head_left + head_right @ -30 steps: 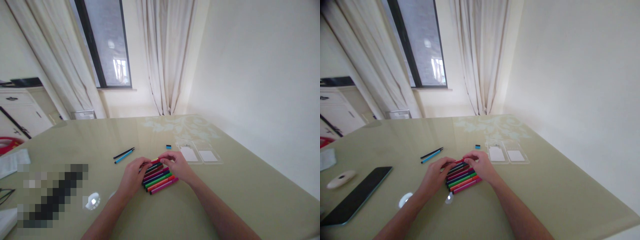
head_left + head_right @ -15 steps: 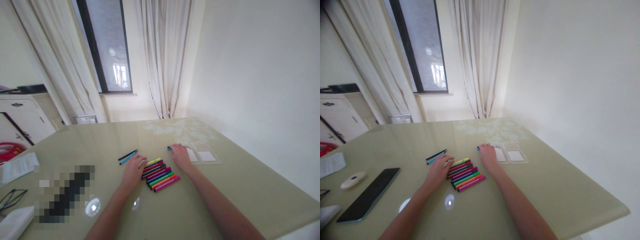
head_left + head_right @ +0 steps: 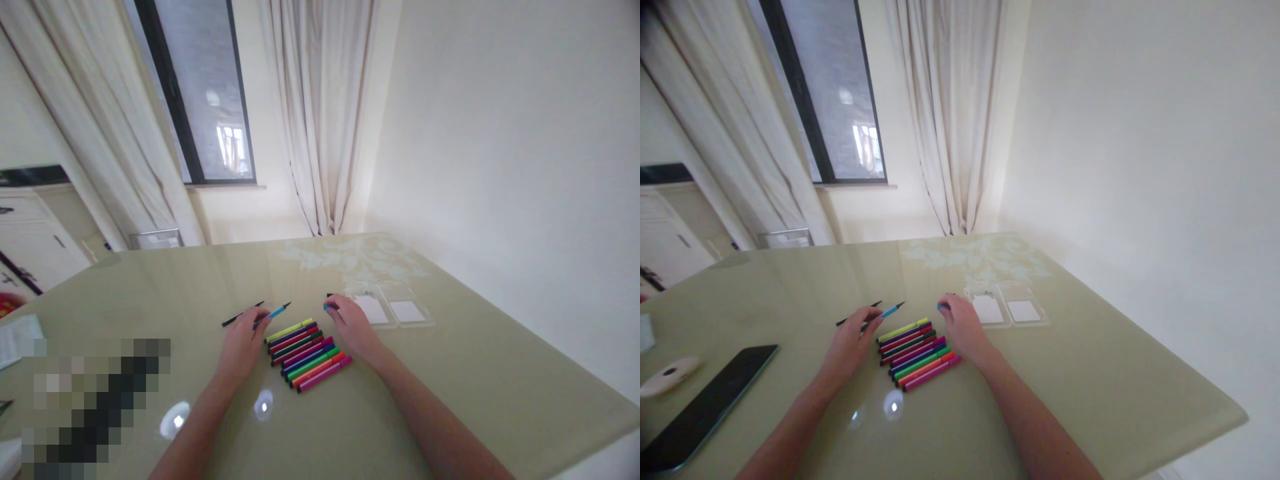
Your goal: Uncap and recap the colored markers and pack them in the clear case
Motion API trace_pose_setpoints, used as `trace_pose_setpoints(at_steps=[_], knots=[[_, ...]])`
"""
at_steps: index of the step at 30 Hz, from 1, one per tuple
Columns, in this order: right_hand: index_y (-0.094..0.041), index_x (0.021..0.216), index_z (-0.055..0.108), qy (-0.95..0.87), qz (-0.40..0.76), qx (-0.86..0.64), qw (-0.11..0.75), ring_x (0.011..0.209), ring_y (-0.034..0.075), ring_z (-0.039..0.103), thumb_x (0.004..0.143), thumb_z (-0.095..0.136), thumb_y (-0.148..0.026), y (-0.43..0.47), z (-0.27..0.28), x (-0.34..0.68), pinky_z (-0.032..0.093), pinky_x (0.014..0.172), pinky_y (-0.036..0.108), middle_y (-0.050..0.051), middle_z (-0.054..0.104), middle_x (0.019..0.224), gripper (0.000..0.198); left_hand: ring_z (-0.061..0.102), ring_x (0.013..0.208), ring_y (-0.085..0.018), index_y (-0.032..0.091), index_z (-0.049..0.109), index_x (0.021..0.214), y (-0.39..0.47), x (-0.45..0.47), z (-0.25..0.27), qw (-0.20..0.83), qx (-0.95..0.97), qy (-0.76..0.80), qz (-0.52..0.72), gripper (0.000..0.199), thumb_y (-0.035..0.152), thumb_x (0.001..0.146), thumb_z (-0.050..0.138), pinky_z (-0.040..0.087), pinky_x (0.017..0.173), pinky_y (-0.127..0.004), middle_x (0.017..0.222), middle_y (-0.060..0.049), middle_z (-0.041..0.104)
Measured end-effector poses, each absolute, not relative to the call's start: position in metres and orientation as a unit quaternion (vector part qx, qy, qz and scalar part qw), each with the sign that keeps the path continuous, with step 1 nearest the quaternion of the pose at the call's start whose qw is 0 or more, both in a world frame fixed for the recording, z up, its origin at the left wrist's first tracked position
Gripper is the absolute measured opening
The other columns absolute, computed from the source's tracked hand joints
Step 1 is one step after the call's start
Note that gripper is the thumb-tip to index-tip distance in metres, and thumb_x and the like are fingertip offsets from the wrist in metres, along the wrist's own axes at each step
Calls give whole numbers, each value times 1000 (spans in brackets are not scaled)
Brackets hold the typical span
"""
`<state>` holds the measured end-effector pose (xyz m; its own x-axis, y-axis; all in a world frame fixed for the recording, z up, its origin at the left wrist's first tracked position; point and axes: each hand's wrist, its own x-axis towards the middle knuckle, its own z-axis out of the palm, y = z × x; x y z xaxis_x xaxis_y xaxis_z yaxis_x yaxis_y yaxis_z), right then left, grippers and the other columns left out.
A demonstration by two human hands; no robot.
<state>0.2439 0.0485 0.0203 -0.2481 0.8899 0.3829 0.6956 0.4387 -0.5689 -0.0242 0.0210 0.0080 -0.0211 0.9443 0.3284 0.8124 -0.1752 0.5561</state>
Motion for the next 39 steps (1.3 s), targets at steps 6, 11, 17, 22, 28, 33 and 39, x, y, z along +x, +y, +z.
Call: trace_pose_setpoints(at_steps=[6,11,17,22,28,33,39], knots=[[-22,103,70,-772,223,-422,420,99,20,65,99,58,-24,40,25,234,49,91,34,5,73,102,13,69,95,-25,24,67,103,8,5,13,205,716,567,352,29,43,100,46,52,87,-38,102,-5,76],[-22,103,72,-755,244,-418,442,97,18,66,99,59,-24,40,26,235,49,90,32,4,73,101,14,69,94,-25,24,67,102,8,3,13,211,715,568,349,29,43,99,46,51,87,-38,100,-5,75],[-22,100,77,-768,264,-397,428,91,19,68,97,64,-29,39,26,233,52,87,33,4,75,96,15,69,95,-25,24,70,101,4,8,18,217,719,555,357,27,42,98,49,52,87,-37,101,-5,76],[-23,98,80,-742,314,-416,423,89,19,70,94,66,-31,39,28,235,53,82,32,4,78,93,16,71,90,-23,25,74,99,-1,13,26,215,725,541,368,28,41,97,52,53,86,-34,97,-4,79],[-22,94,81,-724,358,-418,416,82,20,70,88,69,-33,39,28,232,54,77,33,4,79,88,17,71,89,-23,26,77,97,1,9,23,211,715,551,374,26,39,95,55,53,83,-34,96,-3,79],[-19,80,79,-740,376,-433,352,66,17,65,91,66,-36,40,27,235,48,62,27,1,74,70,24,69,89,-23,25,77,93,0,16,23,211,753,525,336,28,43,96,56,52,83,-35,94,-4,77],[-20,101,77,-792,111,-506,322,98,23,66,101,54,-25,52,25,248,47,90,36,7,77,103,23,63,116,-27,22,74,111,15,-10,14,92,738,577,339,35,40,102,46,45,106,-43,120,-10,73]])
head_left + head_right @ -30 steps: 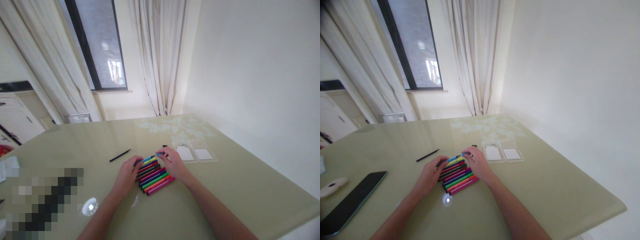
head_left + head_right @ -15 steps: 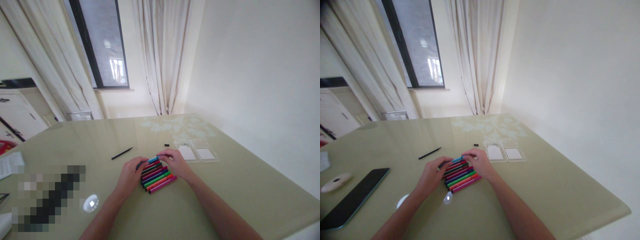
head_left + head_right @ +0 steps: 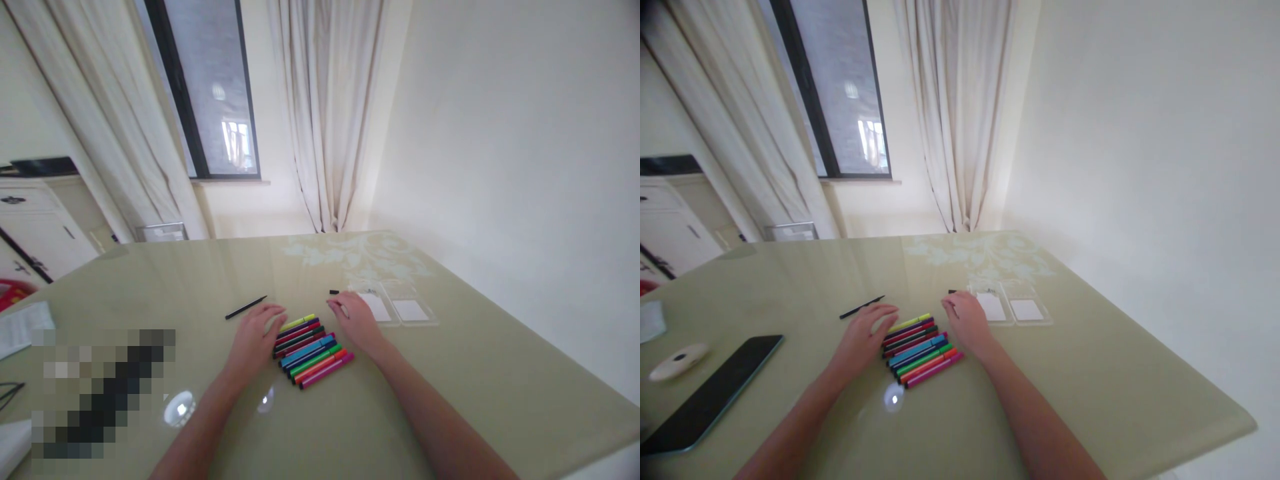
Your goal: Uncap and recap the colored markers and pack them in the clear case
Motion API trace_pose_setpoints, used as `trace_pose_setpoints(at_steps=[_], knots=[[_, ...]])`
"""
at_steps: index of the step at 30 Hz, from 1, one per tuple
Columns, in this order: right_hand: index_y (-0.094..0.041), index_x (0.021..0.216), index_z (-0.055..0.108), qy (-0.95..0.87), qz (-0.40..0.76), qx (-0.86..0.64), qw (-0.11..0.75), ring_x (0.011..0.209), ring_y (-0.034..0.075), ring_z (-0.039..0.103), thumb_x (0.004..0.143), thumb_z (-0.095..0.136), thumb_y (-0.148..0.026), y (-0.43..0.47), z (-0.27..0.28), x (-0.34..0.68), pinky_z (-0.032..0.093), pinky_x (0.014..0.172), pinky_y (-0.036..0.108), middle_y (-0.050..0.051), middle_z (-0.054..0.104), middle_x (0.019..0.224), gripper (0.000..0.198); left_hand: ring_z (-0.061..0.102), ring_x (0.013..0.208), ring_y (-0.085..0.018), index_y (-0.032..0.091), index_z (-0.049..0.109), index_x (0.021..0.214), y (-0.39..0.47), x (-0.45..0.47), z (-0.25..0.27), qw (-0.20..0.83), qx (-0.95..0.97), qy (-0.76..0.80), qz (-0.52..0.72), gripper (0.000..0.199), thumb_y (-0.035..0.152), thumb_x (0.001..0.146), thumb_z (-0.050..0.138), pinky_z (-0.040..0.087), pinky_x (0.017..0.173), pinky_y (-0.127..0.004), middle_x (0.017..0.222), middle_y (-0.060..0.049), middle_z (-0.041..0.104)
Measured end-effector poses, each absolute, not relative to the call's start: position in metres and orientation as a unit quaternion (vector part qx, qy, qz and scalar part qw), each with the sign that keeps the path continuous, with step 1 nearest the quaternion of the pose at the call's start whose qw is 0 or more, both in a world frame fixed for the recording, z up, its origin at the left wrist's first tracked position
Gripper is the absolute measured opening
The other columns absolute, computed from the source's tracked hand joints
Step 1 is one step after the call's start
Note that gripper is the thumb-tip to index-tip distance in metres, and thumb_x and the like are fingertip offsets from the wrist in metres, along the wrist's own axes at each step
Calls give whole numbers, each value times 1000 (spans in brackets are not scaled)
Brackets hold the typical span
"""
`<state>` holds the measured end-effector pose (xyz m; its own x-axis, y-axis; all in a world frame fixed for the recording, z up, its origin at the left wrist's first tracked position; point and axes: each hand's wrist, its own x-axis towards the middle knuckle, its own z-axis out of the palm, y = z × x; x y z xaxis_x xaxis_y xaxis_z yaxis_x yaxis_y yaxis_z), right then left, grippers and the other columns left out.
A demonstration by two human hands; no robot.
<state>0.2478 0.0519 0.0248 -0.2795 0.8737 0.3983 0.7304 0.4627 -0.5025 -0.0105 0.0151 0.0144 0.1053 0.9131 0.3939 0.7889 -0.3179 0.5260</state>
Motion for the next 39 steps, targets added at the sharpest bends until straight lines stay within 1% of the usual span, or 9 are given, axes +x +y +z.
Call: trace_pose_setpoints(at_steps=[3,6,10,14,17,19,22,24,39], knots=[[-19,126,69,-798,-1,-549,248,118,28,59,103,49,-19,63,17,253,40,100,42,12,71,128,31,55,129,-35,16,65,131,24,-40,4,-11,642,711,287,43,33,102,38,43,106,-55,141,-16,62],[-20,140,58,-804,-40,-563,186,132,28,51,102,48,-17,70,7,254,33,107,44,13,60,146,40,49,135,-39,15,58,139,27,-59,-2,-27,589,777,221,46,32,102,36,42,104,-61,150,-17,55],[-22,128,65,-807,-43,-571,146,127,26,54,102,50,-20,73,1,252,31,107,43,12,67,133,29,58,122,-36,20,69,119,27,-64,-1,-15,593,785,181,37,34,101,40,46,98,-54,132,-13,67],[-22,106,73,-795,-28,-588,145,115,26,59,101,54,-23,72,3,253,34,101,41,10,73,114,20,65,110,-31,22,70,106,31,-58,2,25,622,746,237,31,34,98,43,48,95,-46,114,-10,74],[-21,100,74,-788,15,-586,186,110,26,61,100,55,-20,70,7,252,36,100,40,9,74,108,18,68,103,-27,22,69,107,33,-46,3,125,650,670,336,32,40,97,44,51,94,-40,108,-8,76],[-21,102,73,-781,86,-566,250,106,23,64,99,55,-18,66,11,250,40,98,37,7,75,106,19,68,103,-26,22,70,107,32,-34,5,166,671,617,376,34,44,97,46,51,94,-39,109,-7,77],[-21,105,73,-755,209,-503,366,101,19,66,98,55,-19,58,19,245,47,91,32,5,75,107,20,68,103,-26,22,72,105,26,-18,9,177,696,580,384,34,45,96,48,50,96,-40,109,-6,77],[-21,105,74,-740,253,-469,411,99,19,67,97,56,-21,52,24,241,50,88,31,5,75,106,20,68,102,-25,22,72,104,23,-12,11,180,702,573,382,33,44,96,48,50,95,-39,108,-6,77],[-22,103,80,-731,311,-415,443,89,20,70,93,60,-30,46,21,234,55,88,37,5,77,94,23,71,97,-23,23,76,100,11,2,22,195,708,555,390,30,40,94,52,54,90,-35,103,-4,79]])
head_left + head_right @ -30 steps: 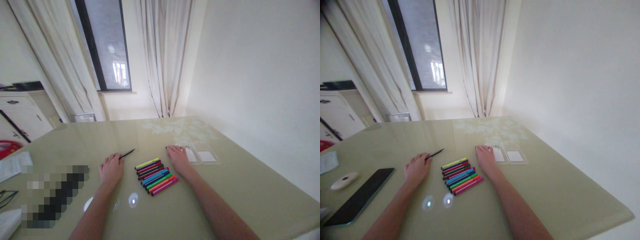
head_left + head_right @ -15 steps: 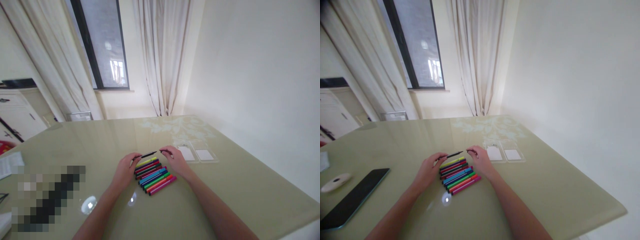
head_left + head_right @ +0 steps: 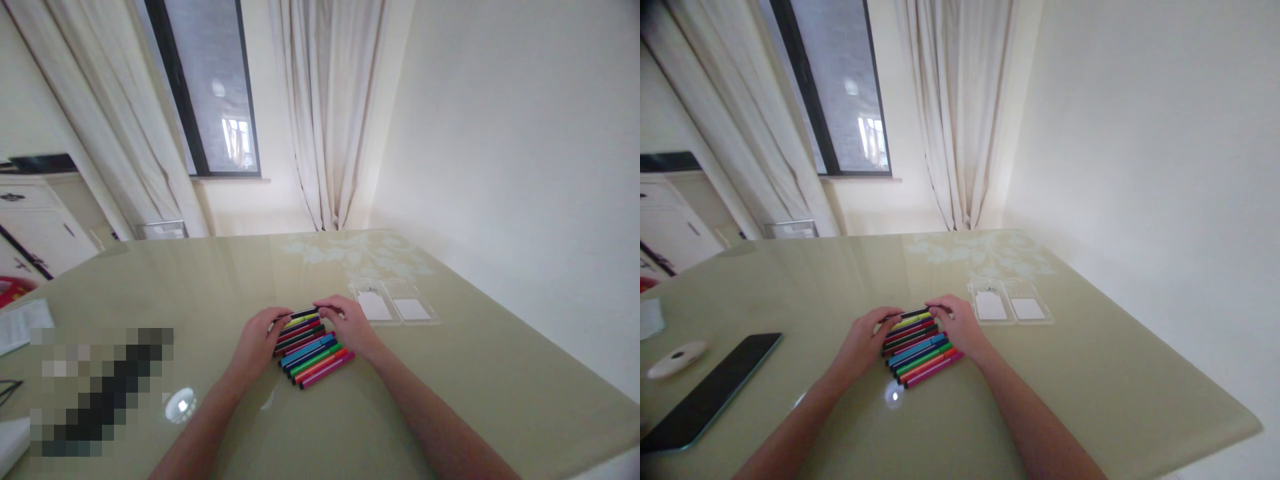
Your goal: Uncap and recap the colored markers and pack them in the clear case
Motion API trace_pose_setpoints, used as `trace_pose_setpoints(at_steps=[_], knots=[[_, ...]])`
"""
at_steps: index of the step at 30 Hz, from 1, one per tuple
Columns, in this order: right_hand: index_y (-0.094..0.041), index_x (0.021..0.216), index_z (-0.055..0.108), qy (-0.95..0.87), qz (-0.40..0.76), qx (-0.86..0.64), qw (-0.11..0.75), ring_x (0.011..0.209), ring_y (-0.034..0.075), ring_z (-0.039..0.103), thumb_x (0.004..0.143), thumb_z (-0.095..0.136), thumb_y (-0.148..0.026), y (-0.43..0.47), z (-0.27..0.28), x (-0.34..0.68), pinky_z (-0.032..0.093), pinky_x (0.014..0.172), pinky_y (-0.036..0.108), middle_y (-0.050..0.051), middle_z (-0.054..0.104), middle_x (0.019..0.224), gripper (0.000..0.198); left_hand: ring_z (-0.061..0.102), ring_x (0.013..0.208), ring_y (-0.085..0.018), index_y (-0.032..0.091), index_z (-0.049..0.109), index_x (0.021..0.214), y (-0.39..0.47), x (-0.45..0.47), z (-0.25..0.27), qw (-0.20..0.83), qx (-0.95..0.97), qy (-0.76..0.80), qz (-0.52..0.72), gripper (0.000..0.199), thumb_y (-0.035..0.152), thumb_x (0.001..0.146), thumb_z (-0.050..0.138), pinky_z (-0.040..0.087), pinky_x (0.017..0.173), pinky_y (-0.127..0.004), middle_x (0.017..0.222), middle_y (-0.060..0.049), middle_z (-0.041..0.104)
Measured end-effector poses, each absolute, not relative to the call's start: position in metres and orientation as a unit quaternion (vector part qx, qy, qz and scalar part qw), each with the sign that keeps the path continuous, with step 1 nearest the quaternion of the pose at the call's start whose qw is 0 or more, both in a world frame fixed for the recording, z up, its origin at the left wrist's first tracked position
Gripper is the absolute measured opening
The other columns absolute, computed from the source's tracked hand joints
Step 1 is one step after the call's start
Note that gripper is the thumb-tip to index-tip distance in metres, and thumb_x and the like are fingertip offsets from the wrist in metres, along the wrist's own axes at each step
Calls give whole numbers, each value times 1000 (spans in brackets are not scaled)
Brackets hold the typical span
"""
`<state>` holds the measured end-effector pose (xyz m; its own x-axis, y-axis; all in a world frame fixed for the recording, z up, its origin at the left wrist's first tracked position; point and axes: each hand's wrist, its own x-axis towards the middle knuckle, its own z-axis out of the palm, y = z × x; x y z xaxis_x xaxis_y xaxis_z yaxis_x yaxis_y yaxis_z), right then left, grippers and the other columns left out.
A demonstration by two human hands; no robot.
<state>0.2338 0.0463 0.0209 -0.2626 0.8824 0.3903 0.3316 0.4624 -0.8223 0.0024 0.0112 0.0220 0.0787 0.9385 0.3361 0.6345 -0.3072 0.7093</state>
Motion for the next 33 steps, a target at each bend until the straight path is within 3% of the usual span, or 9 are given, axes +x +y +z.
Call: trace_pose_setpoints(at_steps=[5,12,17,21,24,27,30,33], knots=[[-20,98,80,-699,381,-405,449,78,20,71,88,64,-35,46,26,239,57,82,36,3,77,79,24,73,92,-23,24,79,101,6,8,23,225,694,556,397,32,42,94,54,56,86,-34,101,-4,81],[-18,91,80,-682,417,-410,439,72,20,70,84,69,-37,46,27,239,56,73,33,3,77,74,23,74,92,-23,25,81,98,3,10,22,217,690,556,409,29,40,92,56,57,87,-34,101,-3,81],[-20,93,81,-718,399,-394,413,78,20,71,86,68,-34,41,33,236,55,76,32,4,79,84,20,71,88,-22,24,78,98,-1,11,28,179,730,538,381,30,44,97,56,55,82,-33,96,-4,79],[-24,95,81,-793,318,-385,349,88,18,71,91,65,-25,37,29,229,52,84,31,3,79,93,17,68,96,-24,25,75,105,-7,21,24,104,796,518,297,32,45,100,51,52,89,-39,103,-6,77],[-23,94,80,-818,261,-401,320,91,17,69,96,61,-24,40,24,230,50,89,30,3,78,96,19,63,117,-29,23,67,129,-15,33,10,42,799,542,256,45,52,101,48,46,103,-47,130,-11,71],[-20,96,78,-780,197,-475,356,93,18,68,100,57,-26,50,22,241,49,89,30,6,77,99,23,50,138,-35,17,53,147,-24,47,-9,-7,800,563,207,70,66,97,44,32,117,-57,153,-16,53],[-19,105,76,-730,115,-570,360,102,21,67,100,55,-26,59,25,258,47,95,32,9,76,108,23,38,148,-39,10,44,154,-30,58,-24,-34,802,571,174,91,76,92,40,24,121,-60,161,-21,39],[-18,117,72,-702,38,-649,292,114,25,62,100,54,-25,65,27,274,43,102,36,12,72,121,26,35,150,-39,6,41,155,-29,61,-31,-48,798,578,167,101,82,88,39,27,121,-55,162,-23,35]])
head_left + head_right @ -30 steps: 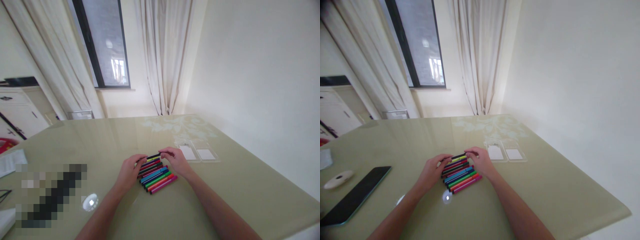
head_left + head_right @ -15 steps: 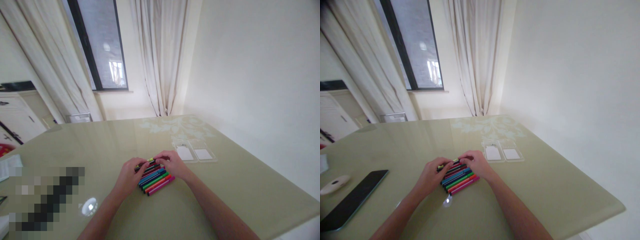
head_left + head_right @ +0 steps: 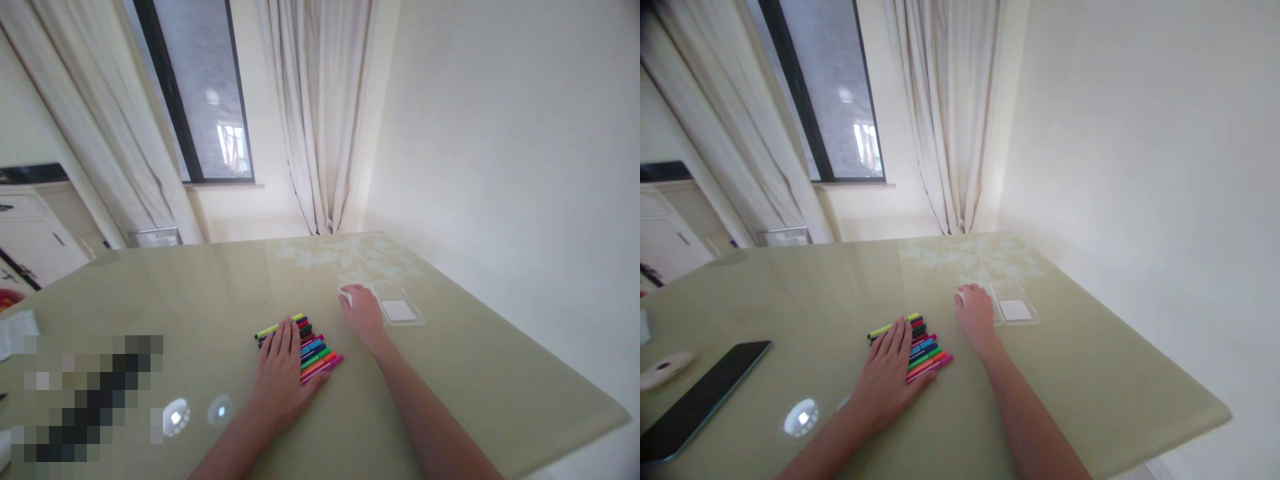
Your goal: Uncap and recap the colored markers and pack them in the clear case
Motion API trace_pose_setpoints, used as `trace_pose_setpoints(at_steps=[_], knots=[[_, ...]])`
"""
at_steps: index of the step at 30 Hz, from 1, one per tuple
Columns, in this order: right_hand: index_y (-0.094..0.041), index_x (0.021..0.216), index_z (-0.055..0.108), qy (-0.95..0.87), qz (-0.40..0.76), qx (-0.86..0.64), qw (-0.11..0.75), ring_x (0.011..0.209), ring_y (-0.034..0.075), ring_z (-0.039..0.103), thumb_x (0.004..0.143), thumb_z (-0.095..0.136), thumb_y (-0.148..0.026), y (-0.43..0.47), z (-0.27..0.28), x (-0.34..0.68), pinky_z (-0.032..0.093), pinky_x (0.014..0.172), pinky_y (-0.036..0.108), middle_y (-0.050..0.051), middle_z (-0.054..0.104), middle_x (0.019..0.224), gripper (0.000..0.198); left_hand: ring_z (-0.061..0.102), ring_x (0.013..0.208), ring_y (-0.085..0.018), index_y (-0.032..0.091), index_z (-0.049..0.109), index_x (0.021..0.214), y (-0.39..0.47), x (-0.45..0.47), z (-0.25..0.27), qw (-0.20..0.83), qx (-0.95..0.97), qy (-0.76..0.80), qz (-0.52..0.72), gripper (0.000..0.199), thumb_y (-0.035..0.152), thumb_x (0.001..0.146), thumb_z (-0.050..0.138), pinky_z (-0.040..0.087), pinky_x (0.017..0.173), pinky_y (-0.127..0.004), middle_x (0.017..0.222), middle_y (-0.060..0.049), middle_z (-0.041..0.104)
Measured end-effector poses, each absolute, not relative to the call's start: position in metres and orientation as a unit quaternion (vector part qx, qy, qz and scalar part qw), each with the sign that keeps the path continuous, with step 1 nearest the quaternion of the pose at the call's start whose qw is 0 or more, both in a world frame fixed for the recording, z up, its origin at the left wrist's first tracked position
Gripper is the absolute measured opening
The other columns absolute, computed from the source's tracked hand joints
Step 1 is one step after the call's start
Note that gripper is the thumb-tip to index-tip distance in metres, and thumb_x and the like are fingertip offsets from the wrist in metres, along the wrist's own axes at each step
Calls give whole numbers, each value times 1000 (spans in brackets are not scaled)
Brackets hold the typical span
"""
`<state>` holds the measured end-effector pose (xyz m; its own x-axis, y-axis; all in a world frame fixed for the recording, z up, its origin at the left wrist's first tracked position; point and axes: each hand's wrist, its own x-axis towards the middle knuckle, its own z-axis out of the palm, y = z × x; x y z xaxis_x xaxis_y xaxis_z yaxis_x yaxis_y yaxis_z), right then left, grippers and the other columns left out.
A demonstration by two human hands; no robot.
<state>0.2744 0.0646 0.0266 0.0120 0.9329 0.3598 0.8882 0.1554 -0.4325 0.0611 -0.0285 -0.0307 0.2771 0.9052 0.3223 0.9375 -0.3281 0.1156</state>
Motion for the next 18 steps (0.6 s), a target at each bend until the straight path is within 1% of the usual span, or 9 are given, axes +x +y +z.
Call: trace_pose_setpoints(at_steps=[3,6,9,11,13,16,18], knots=[[-17,128,67,-671,-6,-705,229,121,30,58,99,55,-30,66,24,287,42,101,41,16,66,131,33,35,151,-38,6,40,156,-24,58,-32,58,-799,-574,-170,98,79,91,37,28,122,-53,163,-22,35],[-16,131,63,-623,-42,-755,202,124,35,56,99,54,-33,67,20,298,42,98,45,21,60,138,37,34,151,-37,8,38,157,-23,56,-32,77,-805,-560,-179,92,74,94,38,26,124,-52,162,-21,37],[-13,124,65,-593,-41,-784,177,119,36,59,100,51,-31,69,16,307,43,93,45,23,63,130,33,33,152,-37,10,39,157,-26,66,-34,99,-800,-562,-187,94,76,91,40,21,125,-53,162,-20,38],[-12,118,67,-598,-30,-784,165,116,35,61,100,49,-30,71,15,310,44,90,43,23,67,121,31,31,152,-40,7,41,156,-27,78,-34,105,-788,-577,-188,102,82,87,40,19,126,-55,161,-23,39],[-11,115,68,-609,-25,-777,158,115,34,61,100,48,-29,72,14,311,45,88,41,21,68,117,30,29,152,-43,4,43,154,-25,89,-33,108,-777,-592,-186,108,86,84,39,17,125,-59,159,-26,42],[-13,113,69,-623,-19,-767,152,113,31,62,101,47,-27,72,15,309,45,86,38,20,69,116,29,29,151,-45,6,45,153,-18,96,-31,108,-768,-605,-181,104,85,86,37,15,123,-64,157,-25,44],[-14,112,69,-632,-17,-760,151,112,30,63,101,47,-26,72,16,308,44,87,37,18,70,116,27,32,150,-45,9,44,154,-11,91,-30,102,-762,-616,-172,100,83,88,36,17,121,-66,159,-25,42]])
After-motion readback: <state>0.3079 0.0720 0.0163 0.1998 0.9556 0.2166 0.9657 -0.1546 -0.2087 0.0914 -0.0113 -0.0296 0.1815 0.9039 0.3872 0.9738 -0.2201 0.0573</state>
